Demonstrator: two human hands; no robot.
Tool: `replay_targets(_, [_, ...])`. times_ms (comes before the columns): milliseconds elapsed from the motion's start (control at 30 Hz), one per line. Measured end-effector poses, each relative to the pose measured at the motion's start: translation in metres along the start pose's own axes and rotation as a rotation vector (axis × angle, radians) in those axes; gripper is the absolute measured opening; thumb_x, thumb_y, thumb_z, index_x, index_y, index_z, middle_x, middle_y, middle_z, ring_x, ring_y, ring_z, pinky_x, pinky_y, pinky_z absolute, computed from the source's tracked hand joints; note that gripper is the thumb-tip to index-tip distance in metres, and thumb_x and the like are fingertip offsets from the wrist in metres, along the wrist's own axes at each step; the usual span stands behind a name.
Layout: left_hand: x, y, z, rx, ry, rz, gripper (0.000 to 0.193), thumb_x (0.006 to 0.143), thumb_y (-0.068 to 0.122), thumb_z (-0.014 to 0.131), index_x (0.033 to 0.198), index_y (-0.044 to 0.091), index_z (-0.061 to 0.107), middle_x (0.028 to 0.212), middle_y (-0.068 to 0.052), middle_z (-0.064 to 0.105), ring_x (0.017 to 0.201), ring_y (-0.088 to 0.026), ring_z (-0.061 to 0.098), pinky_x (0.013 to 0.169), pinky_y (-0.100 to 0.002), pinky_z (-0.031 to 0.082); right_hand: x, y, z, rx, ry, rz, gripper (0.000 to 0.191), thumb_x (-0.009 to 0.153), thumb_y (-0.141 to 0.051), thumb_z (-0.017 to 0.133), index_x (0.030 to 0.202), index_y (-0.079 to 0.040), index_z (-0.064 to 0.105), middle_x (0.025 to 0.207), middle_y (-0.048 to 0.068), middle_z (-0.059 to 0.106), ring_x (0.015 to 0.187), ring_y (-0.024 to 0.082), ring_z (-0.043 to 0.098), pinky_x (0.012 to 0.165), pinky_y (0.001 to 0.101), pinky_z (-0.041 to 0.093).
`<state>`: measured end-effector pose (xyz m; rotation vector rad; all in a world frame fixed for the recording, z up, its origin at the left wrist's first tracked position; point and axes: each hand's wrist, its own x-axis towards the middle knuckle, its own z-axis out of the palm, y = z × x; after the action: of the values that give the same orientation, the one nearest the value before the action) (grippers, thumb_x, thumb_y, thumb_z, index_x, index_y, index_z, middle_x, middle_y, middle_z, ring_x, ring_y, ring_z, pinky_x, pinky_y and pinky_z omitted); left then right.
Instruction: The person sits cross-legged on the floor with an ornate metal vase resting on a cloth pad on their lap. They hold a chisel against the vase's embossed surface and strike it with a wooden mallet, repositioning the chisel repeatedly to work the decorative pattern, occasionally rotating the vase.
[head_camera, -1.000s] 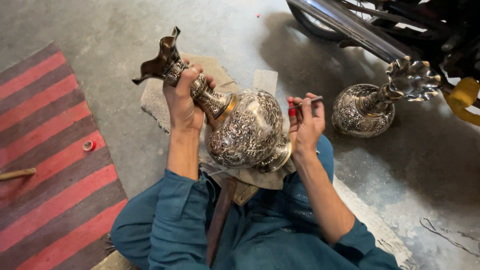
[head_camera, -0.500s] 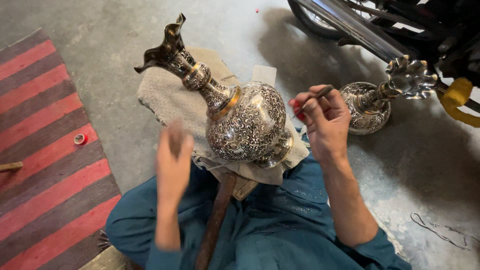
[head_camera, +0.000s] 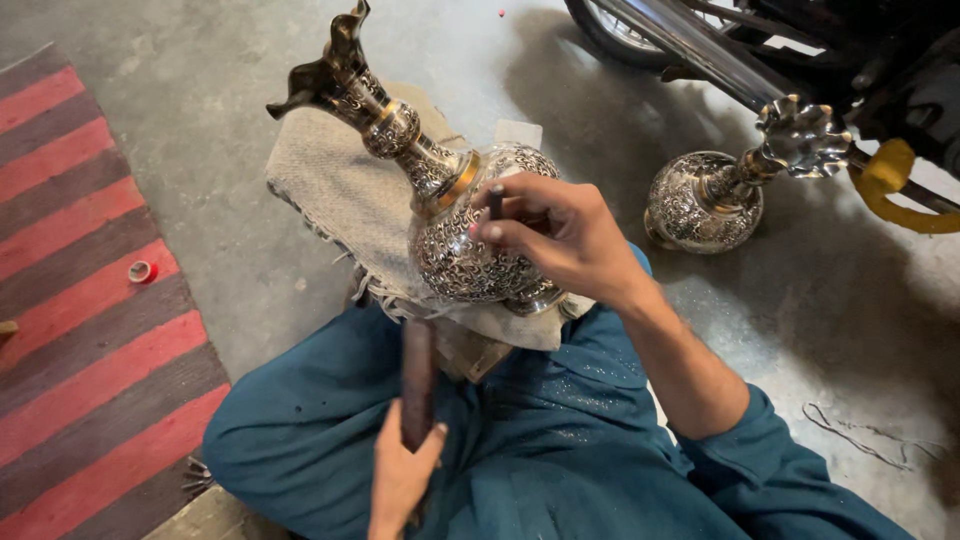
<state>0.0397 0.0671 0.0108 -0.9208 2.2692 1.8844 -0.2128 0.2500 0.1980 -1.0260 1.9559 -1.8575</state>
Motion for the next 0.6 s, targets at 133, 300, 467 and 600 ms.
replay_targets(133, [-0.001,0.038,-0.012,-0.277,0.022,0.221,0.031,0.082,0.003,0.069,0.108,0.004,0.052,0.078,-0.002,0.061,0.063,-0.011,0.061,0.057,-0.027,0.052,-0.002,-0.001,0.004,-0.141,0.032,-0.100,0.026,0.100,0.001,0.068,0.126,-0.001,0.064,0.110,0.008,0.078,0.103,0.012,0.075,0.083,0.0255,0.064])
replay_targets(300, [0.006,0.099,-0.026,-0.276,0.041,0.527,0.044,0.085,-0.001,0.068,0.122,0.004,0.044,0.095,-0.004,0.060,0.081,-0.012,0.061,0.072,-0.027,0.053,0.000,-0.001,0.005,-0.251,0.069,-0.124,0.026,0.098,0.001,0.072,0.123,-0.001,0.065,0.102,0.007,0.079,0.094,0.012,0.076,0.077,0.0244,0.063])
replay_targets(467, [0.017,0.160,-0.057,0.250,0.162,0.558,0.064,0.081,0.002,0.070,0.139,0.008,0.045,0.095,-0.014,0.072,0.083,-0.025,0.076,0.072,-0.035,0.059,0.001,0.002,0.004,-0.264,0.051,-0.111,0.023,0.098,0.000,0.073,0.121,-0.001,0.067,0.100,0.007,0.080,0.091,0.011,0.077,0.078,0.0241,0.065])
replay_targets(600, [0.017,0.209,-0.076,0.424,0.148,0.709,0.075,0.078,0.001,0.070,0.146,0.013,0.042,0.108,-0.022,0.070,0.097,-0.039,0.073,0.077,-0.044,0.057,0.001,0.005,0.004,-0.311,0.071,-0.184,0.027,0.098,0.000,0.072,0.124,-0.001,0.065,0.105,0.009,0.079,0.099,0.013,0.078,0.083,0.0249,0.066])
